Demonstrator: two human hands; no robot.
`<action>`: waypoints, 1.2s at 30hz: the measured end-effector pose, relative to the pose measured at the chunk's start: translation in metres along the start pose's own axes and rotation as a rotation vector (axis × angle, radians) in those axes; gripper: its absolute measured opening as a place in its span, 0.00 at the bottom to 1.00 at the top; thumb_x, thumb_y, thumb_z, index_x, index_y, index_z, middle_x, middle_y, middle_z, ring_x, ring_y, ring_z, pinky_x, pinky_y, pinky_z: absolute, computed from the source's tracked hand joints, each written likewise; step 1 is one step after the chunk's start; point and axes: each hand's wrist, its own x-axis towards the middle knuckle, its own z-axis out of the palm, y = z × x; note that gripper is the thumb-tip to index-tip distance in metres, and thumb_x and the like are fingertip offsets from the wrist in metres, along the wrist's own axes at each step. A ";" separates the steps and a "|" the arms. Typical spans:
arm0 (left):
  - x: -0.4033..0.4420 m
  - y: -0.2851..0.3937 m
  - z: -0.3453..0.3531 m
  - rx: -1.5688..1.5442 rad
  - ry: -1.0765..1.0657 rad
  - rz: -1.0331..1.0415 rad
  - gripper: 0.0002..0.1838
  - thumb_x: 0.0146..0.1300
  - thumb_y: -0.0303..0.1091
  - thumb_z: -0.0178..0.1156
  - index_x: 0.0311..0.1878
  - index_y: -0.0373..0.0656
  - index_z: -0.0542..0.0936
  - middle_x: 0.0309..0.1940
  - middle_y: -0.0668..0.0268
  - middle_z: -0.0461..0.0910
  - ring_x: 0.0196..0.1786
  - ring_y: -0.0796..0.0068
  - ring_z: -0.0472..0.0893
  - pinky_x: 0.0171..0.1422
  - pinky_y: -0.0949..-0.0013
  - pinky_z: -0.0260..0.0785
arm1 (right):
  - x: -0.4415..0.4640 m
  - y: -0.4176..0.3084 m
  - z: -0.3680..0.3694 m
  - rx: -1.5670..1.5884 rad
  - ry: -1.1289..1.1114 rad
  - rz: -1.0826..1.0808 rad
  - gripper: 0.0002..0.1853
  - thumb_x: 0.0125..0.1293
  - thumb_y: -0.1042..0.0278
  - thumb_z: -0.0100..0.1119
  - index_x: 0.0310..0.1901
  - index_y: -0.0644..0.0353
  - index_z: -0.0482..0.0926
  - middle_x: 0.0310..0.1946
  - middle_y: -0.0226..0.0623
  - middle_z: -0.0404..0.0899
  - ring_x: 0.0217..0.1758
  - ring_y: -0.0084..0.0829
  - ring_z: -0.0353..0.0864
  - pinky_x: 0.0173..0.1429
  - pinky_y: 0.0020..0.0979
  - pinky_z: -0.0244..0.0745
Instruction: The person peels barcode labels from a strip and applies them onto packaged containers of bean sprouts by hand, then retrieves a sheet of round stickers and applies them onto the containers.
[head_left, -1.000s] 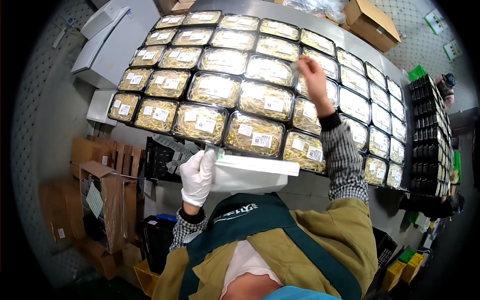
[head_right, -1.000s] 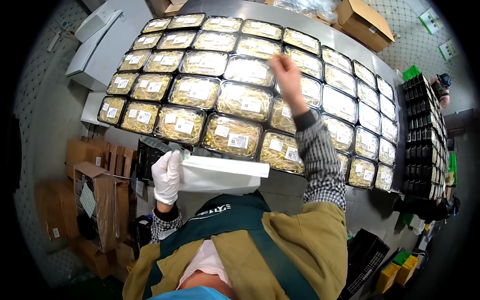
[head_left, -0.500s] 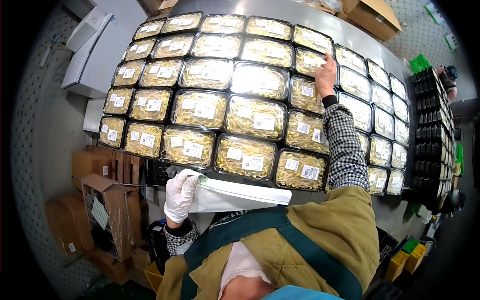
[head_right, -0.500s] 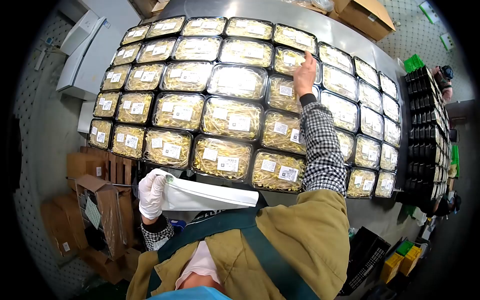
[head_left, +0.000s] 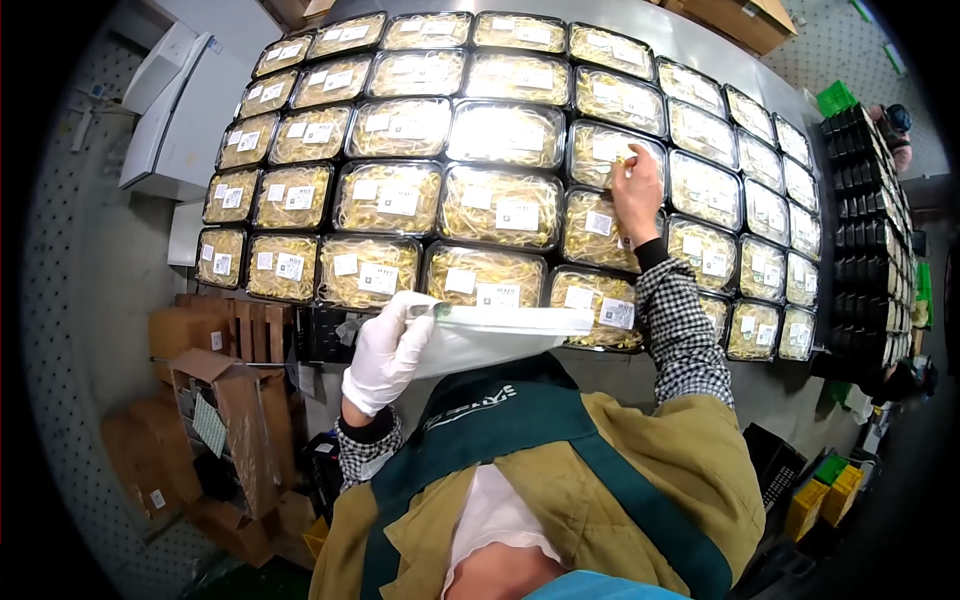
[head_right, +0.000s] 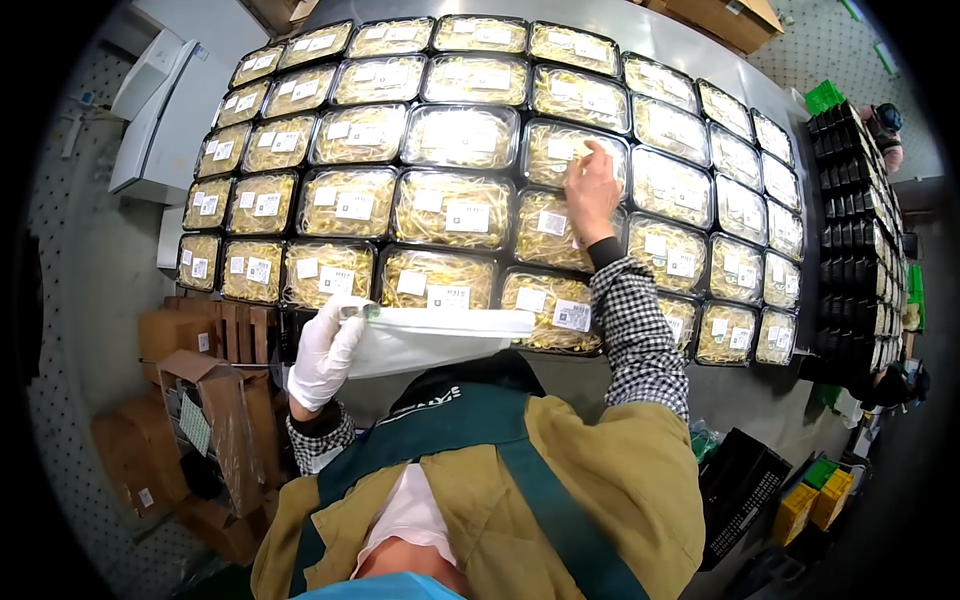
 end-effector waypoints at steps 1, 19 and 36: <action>0.000 0.002 0.003 0.003 0.004 0.012 0.09 0.68 0.32 0.53 0.46 0.38 0.75 0.21 0.65 0.73 0.23 0.77 0.72 0.31 0.73 0.65 | 0.001 0.006 0.000 0.073 0.056 -0.055 0.18 0.60 0.66 0.61 0.51 0.60 0.74 0.38 0.36 0.78 0.38 0.34 0.76 0.44 0.34 0.68; -0.041 -0.022 -0.002 0.119 -0.096 0.142 0.07 0.59 0.32 0.63 0.37 0.41 0.79 0.25 0.55 0.78 0.27 0.58 0.80 0.31 0.66 0.70 | -0.153 -0.141 -0.087 0.781 -0.151 -0.040 0.06 0.63 0.74 0.60 0.41 0.60 0.80 0.30 0.29 0.80 0.32 0.18 0.76 0.36 0.21 0.69; -0.079 -0.050 -0.043 -0.038 0.033 0.048 0.02 0.63 0.25 0.61 0.36 0.37 0.80 0.23 0.75 0.70 0.27 0.88 0.65 0.32 0.80 0.60 | -0.151 -0.004 -0.052 0.275 0.204 0.282 0.10 0.59 0.65 0.65 0.34 0.63 0.80 0.34 0.39 0.79 0.39 0.33 0.80 0.43 0.32 0.73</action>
